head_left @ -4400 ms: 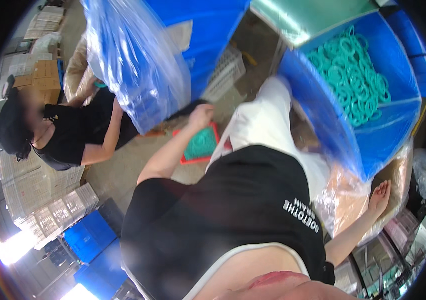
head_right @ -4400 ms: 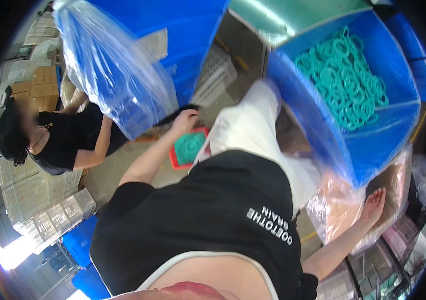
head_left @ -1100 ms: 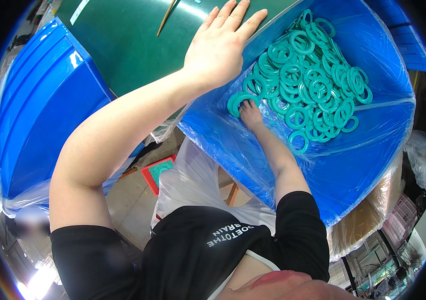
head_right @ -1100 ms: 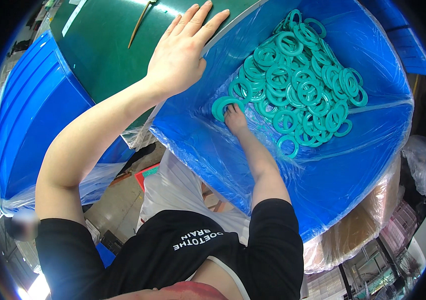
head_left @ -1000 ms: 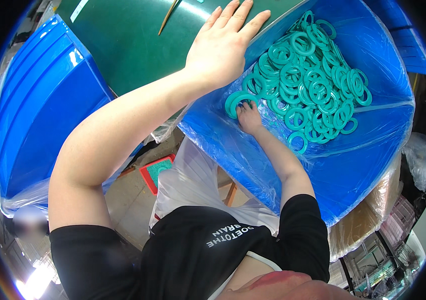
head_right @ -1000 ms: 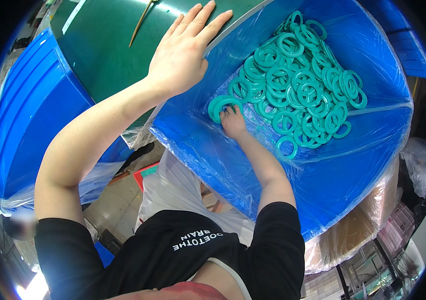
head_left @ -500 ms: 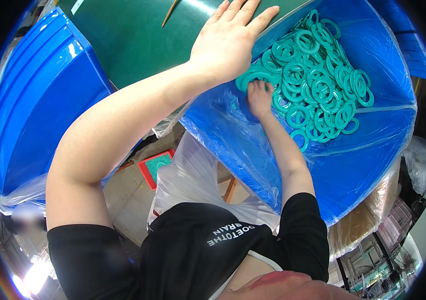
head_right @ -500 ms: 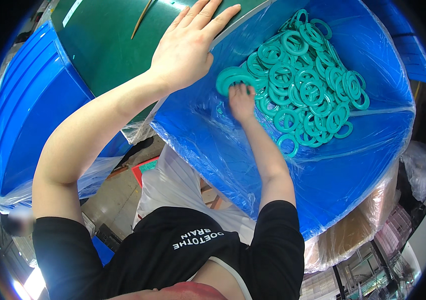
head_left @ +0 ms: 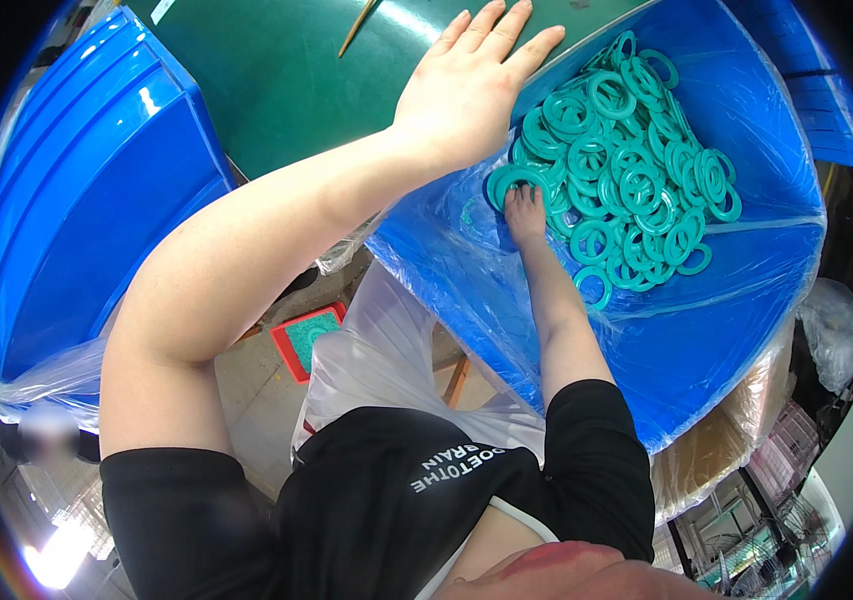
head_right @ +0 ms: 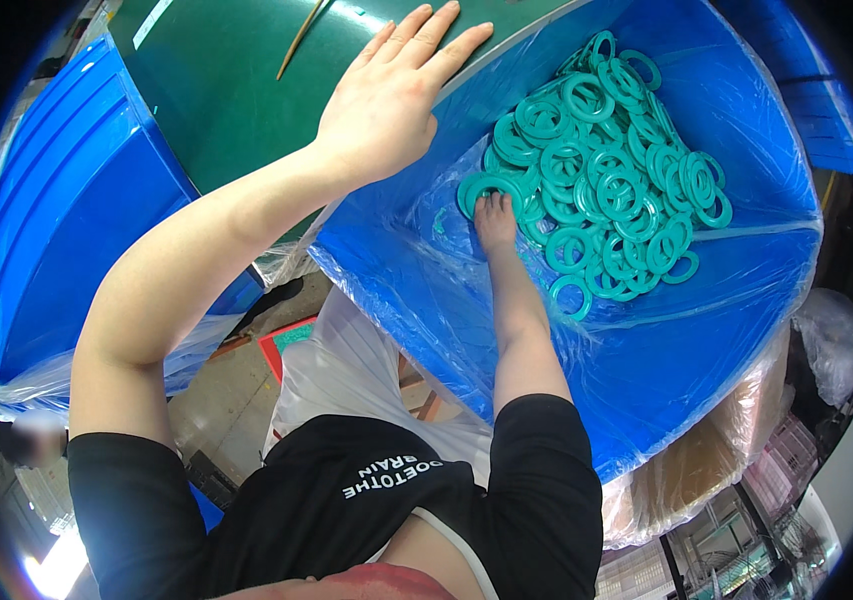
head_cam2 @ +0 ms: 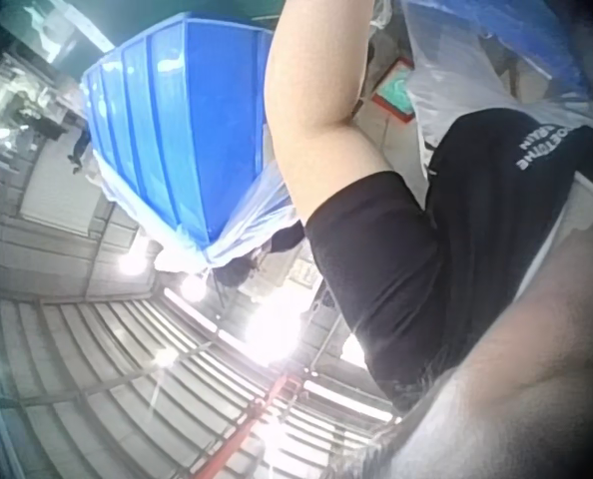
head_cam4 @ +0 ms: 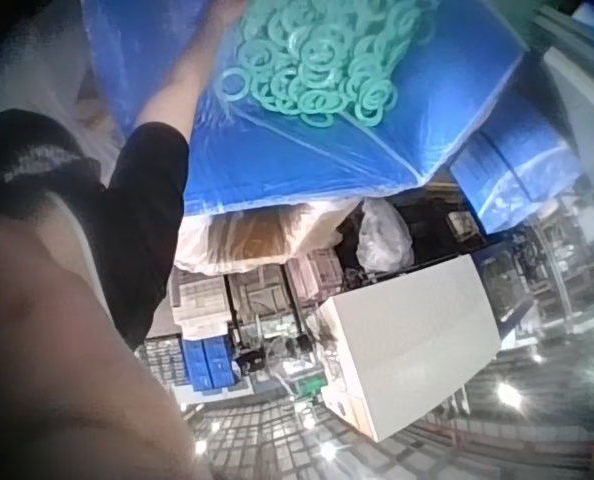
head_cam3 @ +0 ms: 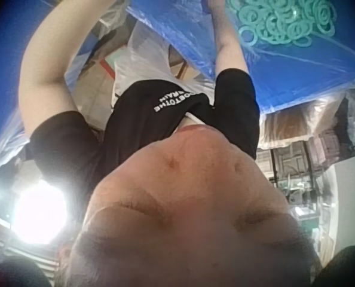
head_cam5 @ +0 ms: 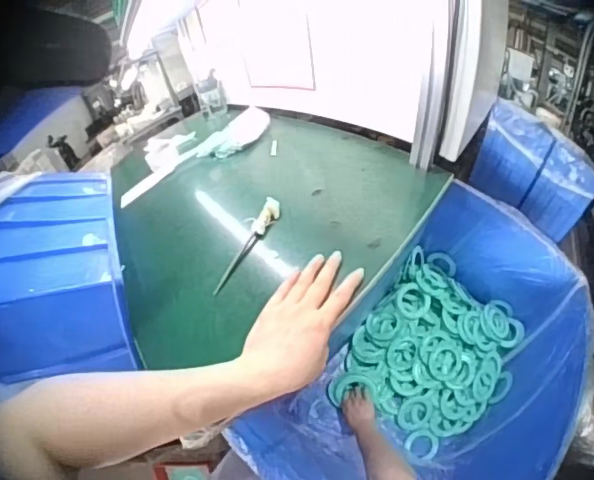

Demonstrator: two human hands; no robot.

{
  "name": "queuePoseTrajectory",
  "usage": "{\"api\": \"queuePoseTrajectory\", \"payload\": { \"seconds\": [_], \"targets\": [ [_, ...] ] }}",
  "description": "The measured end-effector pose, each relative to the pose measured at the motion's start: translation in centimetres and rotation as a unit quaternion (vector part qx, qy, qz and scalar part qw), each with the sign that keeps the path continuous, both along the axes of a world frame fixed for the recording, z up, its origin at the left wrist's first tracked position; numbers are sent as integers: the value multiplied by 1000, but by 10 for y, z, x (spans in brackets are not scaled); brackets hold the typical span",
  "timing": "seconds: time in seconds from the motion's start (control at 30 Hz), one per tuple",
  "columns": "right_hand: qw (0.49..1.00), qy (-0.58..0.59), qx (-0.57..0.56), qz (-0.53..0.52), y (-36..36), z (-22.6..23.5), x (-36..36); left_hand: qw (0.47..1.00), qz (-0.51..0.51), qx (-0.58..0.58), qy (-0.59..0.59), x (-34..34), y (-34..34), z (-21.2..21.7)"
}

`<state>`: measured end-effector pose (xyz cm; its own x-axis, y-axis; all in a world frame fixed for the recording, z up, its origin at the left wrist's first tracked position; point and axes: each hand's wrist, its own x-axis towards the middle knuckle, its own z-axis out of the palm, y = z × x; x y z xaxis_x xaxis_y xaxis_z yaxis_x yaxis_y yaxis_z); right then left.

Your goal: Sorting and grouping green plastic rings from a bin into a group.

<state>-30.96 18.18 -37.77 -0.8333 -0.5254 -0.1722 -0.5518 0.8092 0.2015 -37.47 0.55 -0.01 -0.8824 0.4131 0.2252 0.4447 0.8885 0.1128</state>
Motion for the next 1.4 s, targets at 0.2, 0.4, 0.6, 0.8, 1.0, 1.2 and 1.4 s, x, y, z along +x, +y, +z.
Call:
{"api": "queuePoseTrajectory", "payload": {
  "seconds": [0.2, 0.4, 0.6, 0.8, 1.0, 1.2, 1.4],
  "targets": [
    [999, 43, 6, -21, 17, 6, 12, 1000, 4, 5, 7, 3, -1, -5],
    [991, 17, -2, -132, 26, 15, 7, 1000, 3, 6, 4, 5, -2, -2],
    [990, 19, -14, -136, 36, 14, 4, 1000, 0, 9, 15, 2, -3, -5],
    [989, 8, -36, -142, 47, 15, -2, 1000, 2, 13, 7, 1, -2, -3],
    [984, -68, -65, -149, 39, 81, -7, 1000, 12, -4, 11, 5, -2, -6],
    [694, -306, -513, -403, 95, 159, -2, 996, 29, 17, 87, -2, 3, -30],
    [485, -236, -698, -470, 130, 281, 67, 993, 26, 27, 110, 0, -1, -29]
  ]
}}
